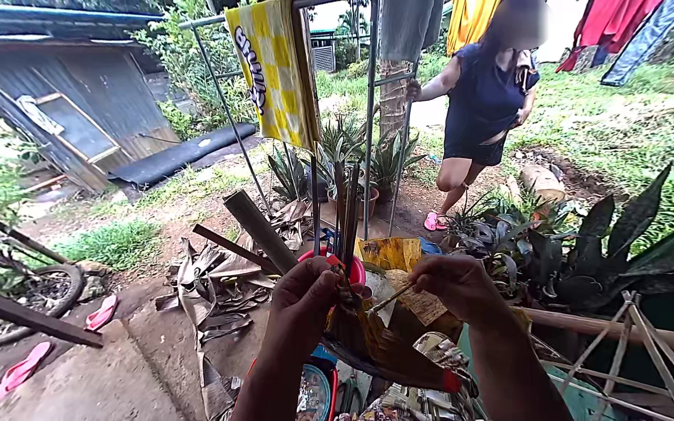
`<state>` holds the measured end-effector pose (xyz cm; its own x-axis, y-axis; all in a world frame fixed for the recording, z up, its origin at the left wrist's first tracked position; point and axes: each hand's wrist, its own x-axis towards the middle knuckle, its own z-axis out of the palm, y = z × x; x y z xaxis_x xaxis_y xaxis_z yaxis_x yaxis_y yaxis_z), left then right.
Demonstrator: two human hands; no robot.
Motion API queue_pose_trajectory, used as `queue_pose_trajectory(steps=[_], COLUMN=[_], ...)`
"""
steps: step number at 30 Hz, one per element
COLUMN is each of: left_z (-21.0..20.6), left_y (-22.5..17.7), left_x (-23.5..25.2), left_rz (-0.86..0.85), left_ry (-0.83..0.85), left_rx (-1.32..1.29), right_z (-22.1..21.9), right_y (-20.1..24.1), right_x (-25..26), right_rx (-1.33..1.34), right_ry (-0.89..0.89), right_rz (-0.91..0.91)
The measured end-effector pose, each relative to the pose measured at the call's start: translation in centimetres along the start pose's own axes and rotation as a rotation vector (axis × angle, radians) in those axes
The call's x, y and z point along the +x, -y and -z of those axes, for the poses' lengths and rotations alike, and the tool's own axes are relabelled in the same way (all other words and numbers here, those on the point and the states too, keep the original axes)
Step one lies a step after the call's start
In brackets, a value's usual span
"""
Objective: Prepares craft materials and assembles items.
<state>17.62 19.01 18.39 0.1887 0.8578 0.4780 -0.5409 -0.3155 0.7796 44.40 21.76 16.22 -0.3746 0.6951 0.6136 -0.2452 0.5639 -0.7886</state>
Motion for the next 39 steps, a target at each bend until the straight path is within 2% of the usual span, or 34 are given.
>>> queue_pose_trajectory(steps=[10,17,21,31,36,39], left_z=[-0.4,-0.3,-0.3,0.6,1.4,1.7], left_y=[-0.8,-1.3,-1.5,-1.1,-0.5,0.1], left_x=[-0.7,-1.7,-2.1,-2.5,-2.0,-1.4], left_rz=[0.034,0.066,0.059,0.036,0.025,0.030], left_ry=[0.109,0.109,0.134,0.241,0.288,0.319], left_rx=[-0.185,-0.244,-0.248,-0.337,-0.363,-0.376], right_z=[-2.1,-4.5,-5.4,-5.3,-4.2,-3.9], right_y=[0.6,3.1,4.0,4.7,3.8,2.0], right_x=[1.9,-0.4,-0.6,-0.7,-1.7,-0.9], right_rx=[0.147,-0.130,-0.191,-0.292,-0.171,-0.058], right_ry=[0.164,0.027,-0.003,-0.013,-0.051,-0.002], right_rz=[0.004,0.240,0.282,0.285,0.243,0.119])
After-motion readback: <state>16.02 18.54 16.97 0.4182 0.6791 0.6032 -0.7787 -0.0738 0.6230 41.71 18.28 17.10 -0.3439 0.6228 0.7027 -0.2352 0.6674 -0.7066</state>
